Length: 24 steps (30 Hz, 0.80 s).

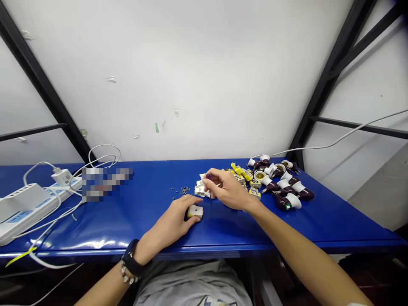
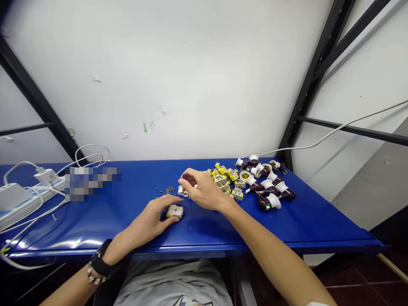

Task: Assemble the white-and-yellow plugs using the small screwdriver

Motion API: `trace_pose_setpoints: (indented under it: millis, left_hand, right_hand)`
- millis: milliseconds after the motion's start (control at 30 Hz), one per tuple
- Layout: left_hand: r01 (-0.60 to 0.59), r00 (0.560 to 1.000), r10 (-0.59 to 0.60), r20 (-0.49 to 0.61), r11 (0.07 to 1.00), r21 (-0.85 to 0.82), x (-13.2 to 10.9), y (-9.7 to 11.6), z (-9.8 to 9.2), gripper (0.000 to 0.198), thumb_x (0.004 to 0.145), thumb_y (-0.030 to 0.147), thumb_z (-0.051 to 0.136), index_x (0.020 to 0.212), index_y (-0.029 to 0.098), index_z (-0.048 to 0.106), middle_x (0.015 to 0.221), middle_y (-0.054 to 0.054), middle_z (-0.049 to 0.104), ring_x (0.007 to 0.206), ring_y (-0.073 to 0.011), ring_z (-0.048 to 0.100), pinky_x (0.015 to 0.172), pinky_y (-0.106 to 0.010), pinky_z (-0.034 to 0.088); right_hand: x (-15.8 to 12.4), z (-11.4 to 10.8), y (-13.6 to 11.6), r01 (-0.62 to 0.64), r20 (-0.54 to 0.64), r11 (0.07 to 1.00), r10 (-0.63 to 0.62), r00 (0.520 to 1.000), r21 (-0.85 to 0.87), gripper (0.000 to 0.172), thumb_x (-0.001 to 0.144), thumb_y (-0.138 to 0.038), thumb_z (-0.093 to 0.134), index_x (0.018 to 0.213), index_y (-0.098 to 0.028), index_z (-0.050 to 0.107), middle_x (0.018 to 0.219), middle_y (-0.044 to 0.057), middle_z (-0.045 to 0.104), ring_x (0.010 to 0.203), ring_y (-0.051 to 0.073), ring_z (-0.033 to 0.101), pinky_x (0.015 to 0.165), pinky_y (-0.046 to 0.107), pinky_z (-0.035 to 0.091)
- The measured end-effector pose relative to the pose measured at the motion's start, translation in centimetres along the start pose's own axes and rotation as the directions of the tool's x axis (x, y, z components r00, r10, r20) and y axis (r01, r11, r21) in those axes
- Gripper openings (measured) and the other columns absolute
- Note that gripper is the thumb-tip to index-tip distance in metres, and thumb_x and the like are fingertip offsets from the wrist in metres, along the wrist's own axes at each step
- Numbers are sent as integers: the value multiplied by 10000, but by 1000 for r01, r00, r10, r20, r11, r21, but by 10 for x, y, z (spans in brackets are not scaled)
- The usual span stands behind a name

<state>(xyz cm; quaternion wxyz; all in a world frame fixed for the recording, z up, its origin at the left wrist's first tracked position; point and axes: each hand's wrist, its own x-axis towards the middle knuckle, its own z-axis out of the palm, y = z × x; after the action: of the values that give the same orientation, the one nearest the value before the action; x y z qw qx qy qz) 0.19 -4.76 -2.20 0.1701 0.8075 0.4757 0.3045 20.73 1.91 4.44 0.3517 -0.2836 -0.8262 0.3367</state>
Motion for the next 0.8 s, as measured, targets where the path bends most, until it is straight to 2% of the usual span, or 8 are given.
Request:
trace_pose_setpoints:
  millis: [67, 133, 233, 333, 433, 533, 700, 800]
  left_hand:
    - [-72, 996, 70, 50, 997, 41, 0, 2, -5, 415, 896, 188, 597, 1303, 267, 610, 1324, -71, 636, 1245, -246, 580, 1085, -393, 444]
    - [-81, 997, 78, 28, 989, 126, -2, 6, -11, 476, 881, 194, 587, 1352, 261, 568, 1338, -83, 605, 1246, -259, 571, 1069, -401, 453]
    - [70, 997, -59, -45, 958, 278, -6, 15, -12, 468, 864, 317, 618, 1323, 233, 580, 1223, -106, 607, 1027, -280, 653, 904, -424, 525]
    - [129, 991, -137, 2, 934, 334, -5, 22, -5, 432, 857, 453, 643, 1226, 228, 633, 1153, -102, 600, 871, -260, 668, 790, -401, 534]
    - [51, 996, -69, 51, 955, 293, 1, 24, 1, 344, 886, 433, 626, 1175, 246, 638, 1159, -86, 595, 932, -251, 659, 818, -376, 522]
    - [14, 999, -26, 47, 972, 235, 7, 24, 3, 276, 913, 376, 604, 1158, 249, 611, 1187, -78, 599, 995, -247, 646, 854, -369, 514]
    - [31, 999, -36, 17, 975, 220, 10, 14, 5, 293, 893, 253, 613, 1183, 252, 574, 1173, -69, 628, 1019, -260, 641, 858, -375, 513]
    - [-13, 1000, 10, 20, 993, 116, 11, 7, 10, 373, 888, 170, 596, 1244, 271, 548, 1229, -56, 640, 1096, -247, 629, 945, -372, 490]
  right_hand:
    - [1, 3, 1, -8, -23, 998, 9, 1000, 61, 212, 982, -339, 507, 830, -195, 536, 745, 11, 665, 603, 124, 598, 602, 247, 463]
    - [1, 4, 2, -7, -29, 997, 9, 1000, 73, 215, 979, -340, 513, 823, -195, 540, 734, 10, 663, 598, 124, 599, 600, 249, 472]
    - [1, 4, 4, 1, -44, 998, 2, 999, 59, 212, 974, -336, 521, 822, -191, 552, 732, 13, 666, 596, 125, 601, 601, 252, 477]
    - [1, 3, 3, 0, -70, 998, 4, 998, 58, 211, 969, -334, 530, 818, -189, 557, 721, 13, 665, 583, 123, 600, 585, 249, 477]
    - [1, 2, 2, 7, -97, 995, 2, 995, 99, 201, 970, -331, 525, 831, -190, 557, 720, 8, 664, 556, 115, 592, 566, 242, 480]
    - [0, 1, 2, 15, -113, 992, 0, 994, 127, 195, 972, -336, 522, 845, -192, 551, 729, 9, 666, 541, 110, 585, 548, 236, 479]
    - [-1, 3, 1, 25, -108, 990, -9, 994, 142, 197, 973, -345, 525, 850, -193, 551, 748, 8, 659, 547, 107, 597, 544, 230, 494]
    - [-2, 6, 1, 26, -66, 989, -16, 998, 148, 180, 974, -347, 528, 890, -192, 563, 788, 14, 676, 584, 119, 644, 567, 236, 513]
